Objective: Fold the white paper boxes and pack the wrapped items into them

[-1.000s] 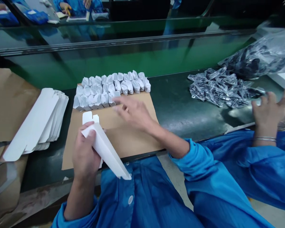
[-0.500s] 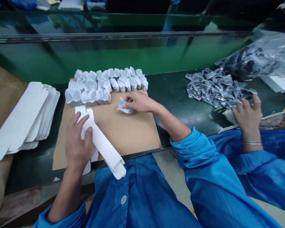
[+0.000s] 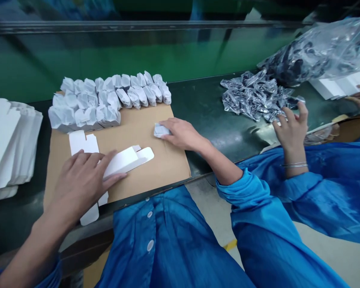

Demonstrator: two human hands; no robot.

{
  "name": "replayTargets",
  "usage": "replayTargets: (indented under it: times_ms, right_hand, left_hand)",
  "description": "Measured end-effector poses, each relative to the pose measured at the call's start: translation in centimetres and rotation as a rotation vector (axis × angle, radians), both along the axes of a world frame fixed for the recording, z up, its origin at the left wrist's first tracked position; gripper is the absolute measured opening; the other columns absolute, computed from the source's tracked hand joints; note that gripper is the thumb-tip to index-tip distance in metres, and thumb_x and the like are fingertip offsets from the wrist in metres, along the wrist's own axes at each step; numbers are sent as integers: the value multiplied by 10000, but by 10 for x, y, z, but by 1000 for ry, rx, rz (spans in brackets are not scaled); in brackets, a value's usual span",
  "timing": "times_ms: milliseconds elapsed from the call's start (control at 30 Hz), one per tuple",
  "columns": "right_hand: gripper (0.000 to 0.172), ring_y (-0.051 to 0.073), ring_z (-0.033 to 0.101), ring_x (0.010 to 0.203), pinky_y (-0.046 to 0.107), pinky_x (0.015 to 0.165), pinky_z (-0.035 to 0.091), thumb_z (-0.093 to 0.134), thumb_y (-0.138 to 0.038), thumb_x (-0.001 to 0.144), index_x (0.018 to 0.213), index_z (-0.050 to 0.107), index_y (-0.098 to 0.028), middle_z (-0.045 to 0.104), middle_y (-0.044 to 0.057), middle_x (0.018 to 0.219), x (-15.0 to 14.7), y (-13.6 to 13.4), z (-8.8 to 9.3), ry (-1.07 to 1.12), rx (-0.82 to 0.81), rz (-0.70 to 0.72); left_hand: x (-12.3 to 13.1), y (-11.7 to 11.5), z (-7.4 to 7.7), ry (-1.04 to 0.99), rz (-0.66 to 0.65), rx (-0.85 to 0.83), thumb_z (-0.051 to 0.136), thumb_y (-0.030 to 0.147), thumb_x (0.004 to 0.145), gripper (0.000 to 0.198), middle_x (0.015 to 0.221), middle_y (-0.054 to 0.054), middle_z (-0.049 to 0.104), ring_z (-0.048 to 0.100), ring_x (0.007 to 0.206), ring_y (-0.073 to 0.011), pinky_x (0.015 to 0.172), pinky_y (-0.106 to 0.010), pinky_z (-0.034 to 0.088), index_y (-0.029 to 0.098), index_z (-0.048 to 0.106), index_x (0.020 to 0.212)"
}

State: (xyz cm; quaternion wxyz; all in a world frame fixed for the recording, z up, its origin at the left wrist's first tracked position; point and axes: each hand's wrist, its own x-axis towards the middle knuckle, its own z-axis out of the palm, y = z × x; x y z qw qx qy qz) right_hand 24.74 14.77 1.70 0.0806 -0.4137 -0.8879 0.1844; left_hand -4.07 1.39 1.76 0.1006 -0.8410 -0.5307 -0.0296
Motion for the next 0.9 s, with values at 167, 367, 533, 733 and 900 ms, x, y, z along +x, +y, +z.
replayTargets:
  times_ms: [167, 367, 533, 733, 900]
  right_hand:
    - [427, 236, 637, 884, 322, 758, 412, 335, -358, 1029, 1045, 702, -141, 719, 108, 954, 1, 10, 11, -113, 86, -204]
    - [377, 275, 573, 1123, 383, 893, 465, 448, -336, 991, 1301, 584, -168, 651, 111, 1249, 8, -2, -7, -95, 225, -137]
    - [409, 289, 563, 1171, 454, 992, 462, 552, -226, 946, 1344, 561, -136, 609, 146, 1306, 8, -29, -3, 25, 120, -98]
    - [365, 193, 601, 1150, 344, 975, 503, 651, -186, 894, 1254, 602, -222, 646, 57, 1245, -16, -68, 8, 310, -256, 178]
    - [313, 256, 544, 1115, 429, 914, 518, 495, -249, 990, 1285, 572, -180, 605, 132, 1228, -42, -89, -19, 104, 99, 109]
  left_hand:
    - [23, 6, -1, -86, 2, -104, 600, 475, 891, 669, 1392, -197, 510, 533, 1183, -376, 1023, -529, 439, 151, 438, 1454]
    - [31, 11, -20, -145, -66, -198, 490, 192, 940, 454, 1434, -123, 462, 566, 1123, -323, 848, -464, 494, 372, 551, 1353]
    - [26, 5, -23, -274, -177, -203, 495, 52, 872, 449, 1431, -89, 461, 516, 1197, -319, 852, -458, 436, 362, 688, 1133]
    - [21, 1, -19, -344, -310, -189, 515, 115, 914, 336, 1394, -70, 509, 492, 1225, -290, 887, -425, 420, 324, 702, 1098]
    - [20, -1, -21, -360, -274, -165, 533, 105, 903, 326, 1398, -88, 517, 485, 1251, -293, 952, -449, 429, 306, 711, 1089]
